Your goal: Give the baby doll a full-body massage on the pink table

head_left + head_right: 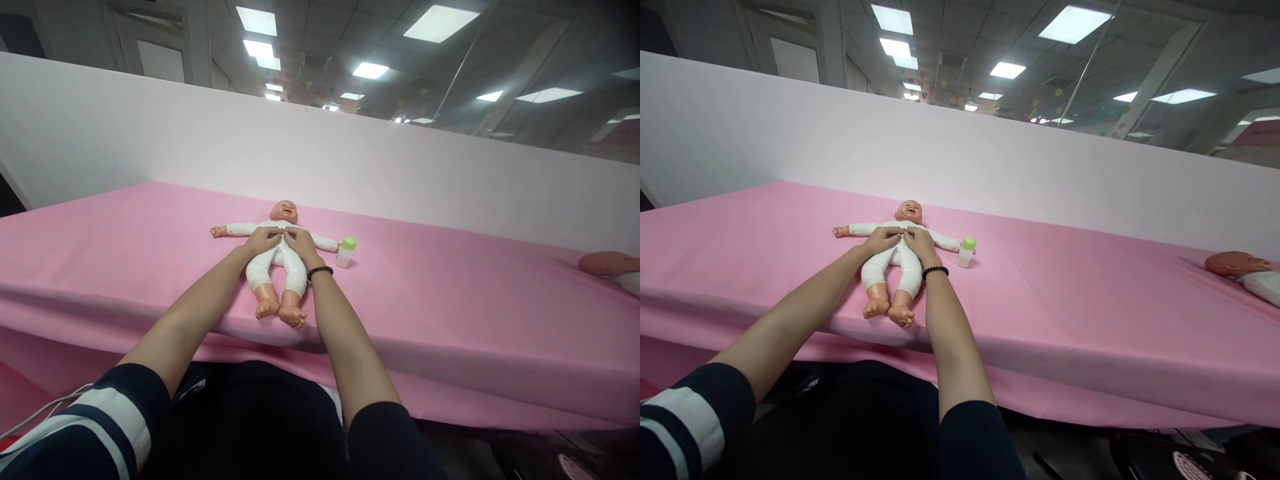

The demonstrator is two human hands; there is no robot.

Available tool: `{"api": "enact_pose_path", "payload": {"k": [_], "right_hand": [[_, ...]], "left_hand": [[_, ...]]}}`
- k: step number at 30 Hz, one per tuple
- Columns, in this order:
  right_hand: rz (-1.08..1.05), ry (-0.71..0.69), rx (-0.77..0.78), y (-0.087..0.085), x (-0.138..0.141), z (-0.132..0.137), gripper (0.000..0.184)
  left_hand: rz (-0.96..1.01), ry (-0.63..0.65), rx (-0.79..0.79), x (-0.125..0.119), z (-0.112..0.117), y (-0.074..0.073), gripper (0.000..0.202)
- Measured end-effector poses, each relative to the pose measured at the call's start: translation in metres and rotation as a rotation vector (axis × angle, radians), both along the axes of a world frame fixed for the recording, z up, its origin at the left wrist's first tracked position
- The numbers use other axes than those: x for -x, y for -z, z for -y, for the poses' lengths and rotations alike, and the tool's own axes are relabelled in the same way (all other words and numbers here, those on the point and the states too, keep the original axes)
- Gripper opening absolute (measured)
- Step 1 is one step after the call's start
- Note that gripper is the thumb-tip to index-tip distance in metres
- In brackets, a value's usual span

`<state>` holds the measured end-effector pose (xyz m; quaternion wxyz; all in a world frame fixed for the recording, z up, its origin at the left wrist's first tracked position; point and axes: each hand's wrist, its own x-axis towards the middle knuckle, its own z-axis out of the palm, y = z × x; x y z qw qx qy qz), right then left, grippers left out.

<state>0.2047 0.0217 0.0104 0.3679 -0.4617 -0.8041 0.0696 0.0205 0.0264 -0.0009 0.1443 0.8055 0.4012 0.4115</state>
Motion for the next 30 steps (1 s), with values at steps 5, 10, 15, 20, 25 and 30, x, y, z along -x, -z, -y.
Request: {"api": "enact_pose_path", "payload": {"k": [5, 10, 15, 20, 25, 30], "right_hand": [[0.015, -0.048, 0.084, 0.005, 0.000, -0.011, 0.046], [0.055, -0.006, 0.183, 0.007, 0.000, -0.018, 0.054], [0.051, 0.083, 0.148, 0.003, 0.001, -0.011, 0.050], [0.037, 0.214, 0.069, -0.002, 0.000, 0.001, 0.033], [0.026, 0.273, 0.029, -0.005, 0.002, 0.003, 0.028], [0.020, 0.124, -0.008, -0.007, 0.004, 0.005, 0.029]], "left_hand": [[-0.136, -0.016, 0.073, 0.001, -0.011, 0.003, 0.061], [-0.231, -0.082, 0.098, -0.001, -0.018, 0.005, 0.061], [-0.195, -0.203, 0.115, 0.001, -0.014, 0.005, 0.057], [-0.147, -0.265, 0.067, 0.002, -0.003, -0.001, 0.052], [-0.090, -0.233, 0.013, -0.001, 0.005, -0.004, 0.039], [0.040, -0.045, -0.027, 0.000, 0.000, 0.001, 0.041]]}}
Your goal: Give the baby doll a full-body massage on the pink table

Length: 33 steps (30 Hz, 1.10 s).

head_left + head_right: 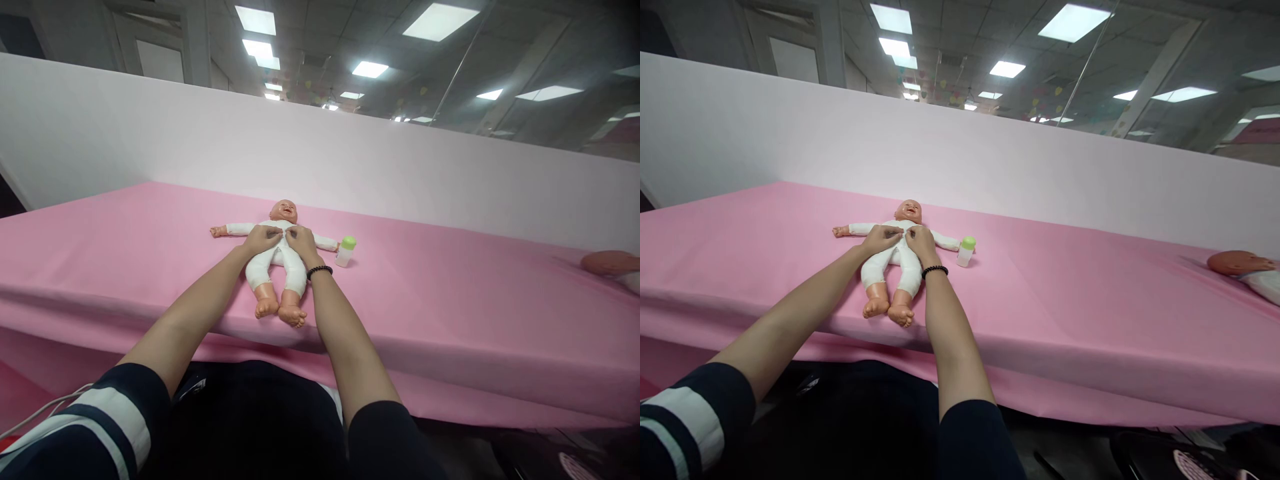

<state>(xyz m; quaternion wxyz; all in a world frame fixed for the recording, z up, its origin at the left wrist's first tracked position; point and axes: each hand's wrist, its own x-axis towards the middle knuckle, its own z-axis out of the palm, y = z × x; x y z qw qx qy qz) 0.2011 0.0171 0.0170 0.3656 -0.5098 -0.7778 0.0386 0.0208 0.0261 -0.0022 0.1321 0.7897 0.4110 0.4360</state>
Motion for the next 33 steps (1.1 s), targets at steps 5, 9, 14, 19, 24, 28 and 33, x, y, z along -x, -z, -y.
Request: {"api": "enact_pose_path", "payload": {"k": [5, 9, 14, 19, 24, 28, 33], "right_hand": [[-0.029, -0.165, 0.000, 0.003, -0.002, 0.000, 0.034], [-0.099, -0.292, 0.052, 0.010, -0.005, -0.008, 0.043], [-0.041, -0.228, 0.219, 0.017, -0.006, -0.026, 0.052], [0.010, -0.124, 0.331, 0.018, -0.005, -0.033, 0.061], [0.023, -0.045, 0.368, 0.017, -0.003, -0.028, 0.065], [0.023, -0.036, 0.341, 0.015, -0.002, -0.024, 0.063], [0.035, -0.015, 0.268, 0.009, -0.002, -0.015, 0.058]], "left_hand": [[-0.006, 0.146, 0.006, 0.001, 0.000, -0.002, 0.055], [-0.067, 0.216, 0.024, 0.000, 0.002, -0.006, 0.058], [-0.205, 0.128, 0.066, 0.003, -0.011, 0.000, 0.064], [-0.376, -0.005, 0.145, 0.003, -0.020, 0.002, 0.067], [-0.351, -0.075, 0.192, 0.002, -0.023, 0.006, 0.065], [-0.256, -0.195, 0.244, 0.002, -0.024, 0.009, 0.072], [-0.244, -0.227, 0.213, 0.002, -0.017, 0.006, 0.066]]}}
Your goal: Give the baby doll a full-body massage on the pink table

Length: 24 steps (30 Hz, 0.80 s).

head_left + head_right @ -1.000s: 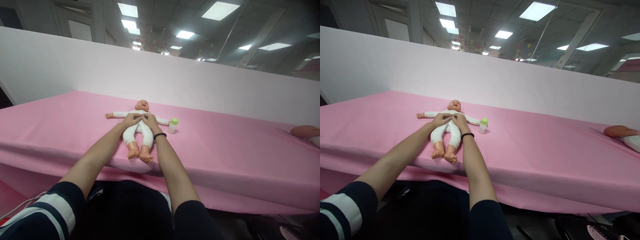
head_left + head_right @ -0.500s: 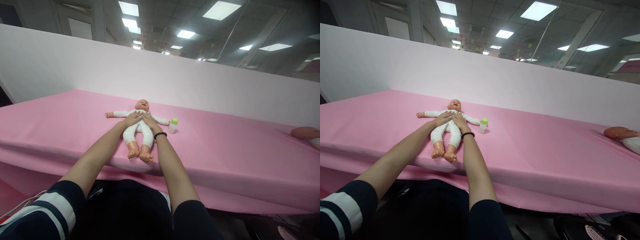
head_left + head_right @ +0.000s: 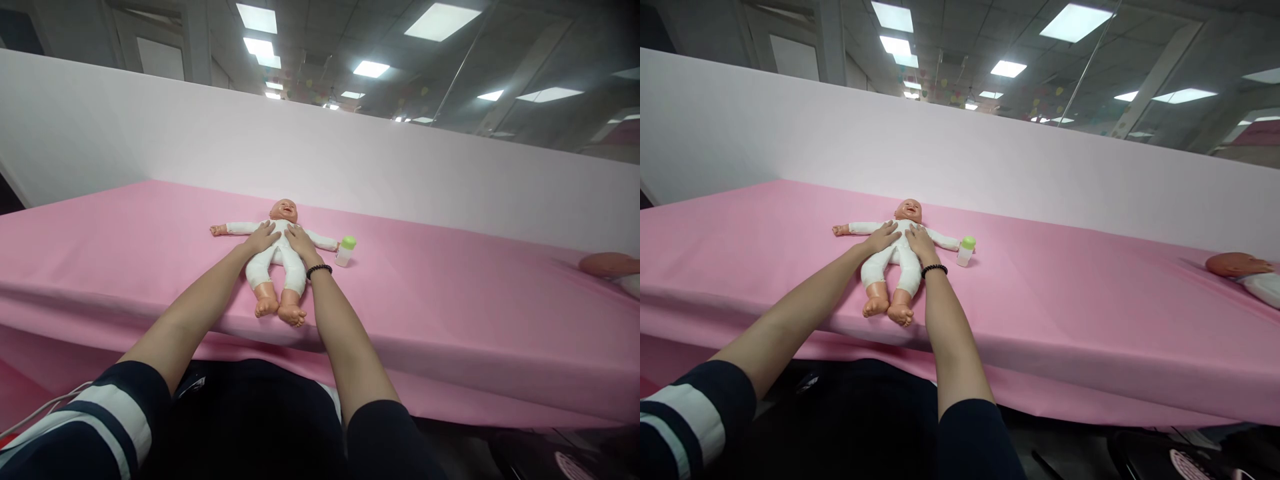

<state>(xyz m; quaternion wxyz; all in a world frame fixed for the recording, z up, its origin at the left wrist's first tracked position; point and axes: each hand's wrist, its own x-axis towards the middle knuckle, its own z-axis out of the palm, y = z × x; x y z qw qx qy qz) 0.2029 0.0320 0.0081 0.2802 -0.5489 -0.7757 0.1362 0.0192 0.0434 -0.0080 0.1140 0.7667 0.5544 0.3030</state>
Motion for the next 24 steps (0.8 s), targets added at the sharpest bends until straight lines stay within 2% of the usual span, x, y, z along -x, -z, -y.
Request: {"api": "enact_pose_path", "payload": {"k": [4, 9, 16, 20, 24], "right_hand": [[0.009, 0.042, -0.061, -0.004, 0.000, 0.008, 0.051], [0.032, 0.126, -0.143, -0.008, 0.000, 0.018, 0.040], [0.063, 0.241, -0.218, -0.010, 0.000, 0.019, 0.042], [0.076, 0.240, -0.254, -0.009, 0.000, 0.016, 0.039], [0.079, 0.192, -0.275, -0.009, 0.001, 0.016, 0.036]], "left_hand": [[-0.008, -0.026, -0.036, -0.001, 0.009, -0.006, 0.061], [-0.025, -0.087, -0.107, -0.003, 0.021, -0.014, 0.042], [-0.023, -0.183, -0.193, -0.006, 0.029, -0.018, 0.039], [-0.026, -0.198, -0.245, -0.008, 0.031, -0.018, 0.040], [-0.040, -0.143, -0.281, -0.009, 0.031, -0.018, 0.041]]}}
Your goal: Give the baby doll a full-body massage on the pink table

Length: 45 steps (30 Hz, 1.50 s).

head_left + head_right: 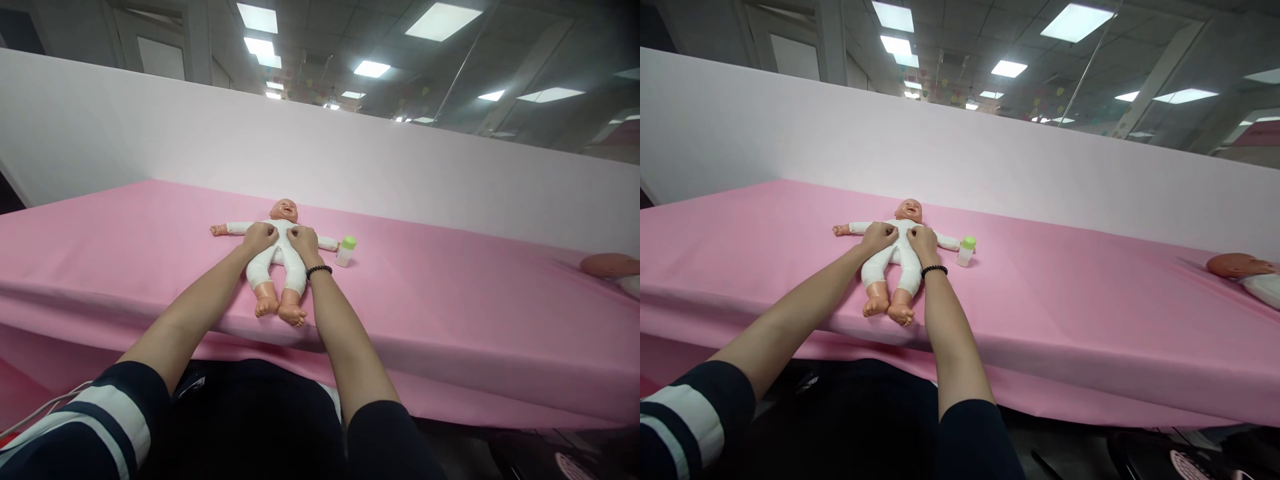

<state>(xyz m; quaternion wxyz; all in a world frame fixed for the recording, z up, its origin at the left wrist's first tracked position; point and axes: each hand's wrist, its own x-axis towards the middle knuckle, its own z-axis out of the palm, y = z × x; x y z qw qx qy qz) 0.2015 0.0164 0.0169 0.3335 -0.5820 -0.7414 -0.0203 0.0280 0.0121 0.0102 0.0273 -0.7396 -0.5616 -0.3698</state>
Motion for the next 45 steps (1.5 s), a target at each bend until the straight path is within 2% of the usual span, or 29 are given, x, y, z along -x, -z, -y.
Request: {"api": "enact_pose_path", "payload": {"k": [9, 15, 18, 24, 30, 34, 38, 42, 45], "right_hand": [[-0.008, -0.210, 0.014, -0.002, -0.001, 0.006, 0.036], [-0.077, -0.370, 0.045, 0.004, -0.004, -0.001, 0.036], [-0.113, -0.394, 0.122, 0.007, -0.003, -0.007, 0.043], [-0.071, -0.230, 0.342, 0.007, -0.002, -0.014, 0.060], [-0.101, -0.056, 0.453, 0.004, -0.007, -0.009, 0.075], [-0.121, 0.040, 0.459, 0.005, -0.014, -0.009, 0.077], [-0.104, 0.127, 0.430, 0.008, -0.025, -0.011, 0.065], [-0.100, 0.243, 0.397, 0.013, -0.037, -0.011, 0.056], [-0.101, 0.323, 0.377, 0.018, -0.045, -0.010, 0.061]], "left_hand": [[0.076, 0.269, 0.030, 0.003, -0.004, 0.003, 0.035], [0.132, 0.419, 0.087, 0.006, -0.009, 0.006, 0.046], [0.120, 0.431, 0.140, 0.006, -0.013, 0.007, 0.050], [0.023, 0.306, 0.271, 0.007, -0.024, 0.010, 0.056], [0.022, 0.103, 0.407, 0.011, -0.024, 0.010, 0.071], [0.031, -0.010, 0.442, 0.017, -0.019, 0.008, 0.074], [-0.032, -0.145, 0.435, 0.030, -0.013, 0.008, 0.070], [-0.128, -0.305, 0.388, 0.047, -0.012, 0.014, 0.063], [-0.133, -0.388, 0.357, 0.060, -0.015, 0.022, 0.068]]}}
